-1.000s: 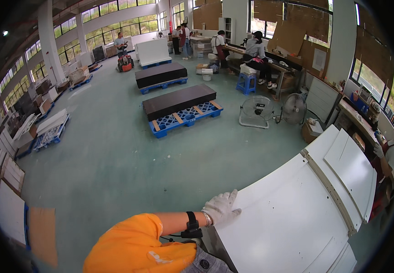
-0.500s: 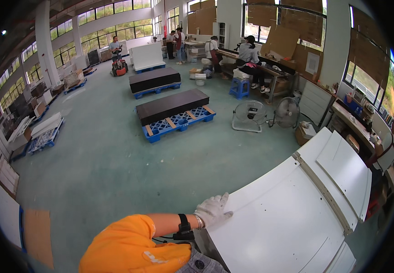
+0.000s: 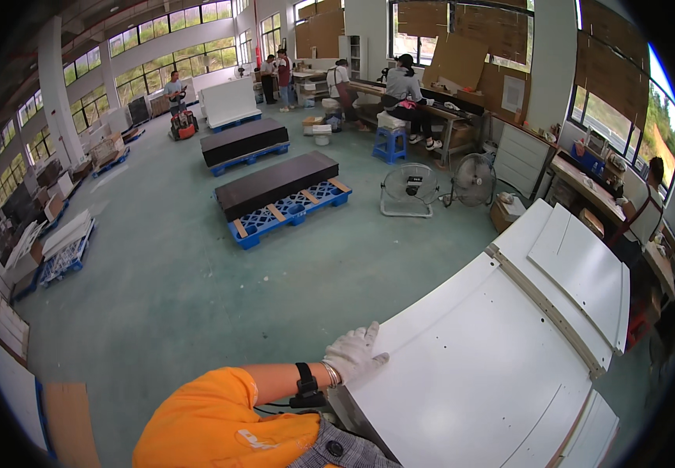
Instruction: Moving and stacking large white furniture panels onto a pallet stack.
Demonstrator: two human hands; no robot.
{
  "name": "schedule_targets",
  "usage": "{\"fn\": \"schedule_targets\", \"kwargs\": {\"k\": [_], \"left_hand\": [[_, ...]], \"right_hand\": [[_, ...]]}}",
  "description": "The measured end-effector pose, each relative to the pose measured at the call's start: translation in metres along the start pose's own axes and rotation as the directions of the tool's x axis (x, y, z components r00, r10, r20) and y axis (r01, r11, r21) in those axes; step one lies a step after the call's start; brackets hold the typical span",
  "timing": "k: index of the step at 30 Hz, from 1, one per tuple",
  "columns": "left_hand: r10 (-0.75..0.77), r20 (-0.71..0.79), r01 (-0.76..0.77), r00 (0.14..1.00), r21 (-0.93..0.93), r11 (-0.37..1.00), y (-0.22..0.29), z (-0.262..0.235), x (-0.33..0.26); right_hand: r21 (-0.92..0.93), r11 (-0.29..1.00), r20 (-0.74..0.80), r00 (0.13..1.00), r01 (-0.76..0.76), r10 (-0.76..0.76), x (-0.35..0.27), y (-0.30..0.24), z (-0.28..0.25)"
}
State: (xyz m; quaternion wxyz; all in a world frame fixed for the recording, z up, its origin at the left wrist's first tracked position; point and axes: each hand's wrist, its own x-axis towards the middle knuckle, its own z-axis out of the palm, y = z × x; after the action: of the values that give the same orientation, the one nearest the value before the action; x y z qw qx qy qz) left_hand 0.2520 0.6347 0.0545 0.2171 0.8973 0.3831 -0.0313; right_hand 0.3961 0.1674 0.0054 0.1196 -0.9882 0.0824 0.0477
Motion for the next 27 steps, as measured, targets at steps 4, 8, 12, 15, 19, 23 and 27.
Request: {"fn": "schedule_targets", "kwargs": {"k": [4,8,12,15,19,23,27], "left_hand": [[0.003,-0.003,-0.003,1.000,0.010,1.000,-0.001,0.003,0.001],[-0.011,0.038,0.010,0.999,0.009,1.000,0.001,-0.001,0.000],[-0.015,0.007,0.015,1.000,0.008,1.000,0.000,0.005,0.001],[-0.010,-0.003,0.010,1.000,0.003,1.000,-0.004,0.006,0.003],[0.006,-0.003,-0.006,1.000,0.009,1.000,-0.003,0.006,0.002],[0.006,0.009,-0.006,1.000,0.013,1.000,0.001,0.000,0.000],[0.009,-0.004,-0.008,1.000,0.020,1.000,0.001,0.001,-0.001]], "right_hand": [[-0.039,0.999,0.003,1.000,-0.025,0.026,0.002,0.002,0.002],[-0.076,0.997,0.015,1.000,0.028,-0.027,0.008,0.013,0.009],[-0.079,0.997,0.020,1.000,0.002,-0.001,0.002,0.004,0.003],[-0.107,0.994,0.017,1.000,-0.006,0.008,0.000,0.000,0.000],[-0.106,0.994,-0.022,0.999,0.024,-0.027,0.008,0.010,0.009],[-0.107,0.994,0.009,1.000,-0.017,0.018,0.005,0.004,0.004],[-0.104,0.994,-0.018,1.000,0.011,-0.013,0.007,0.006,0.007]]}}
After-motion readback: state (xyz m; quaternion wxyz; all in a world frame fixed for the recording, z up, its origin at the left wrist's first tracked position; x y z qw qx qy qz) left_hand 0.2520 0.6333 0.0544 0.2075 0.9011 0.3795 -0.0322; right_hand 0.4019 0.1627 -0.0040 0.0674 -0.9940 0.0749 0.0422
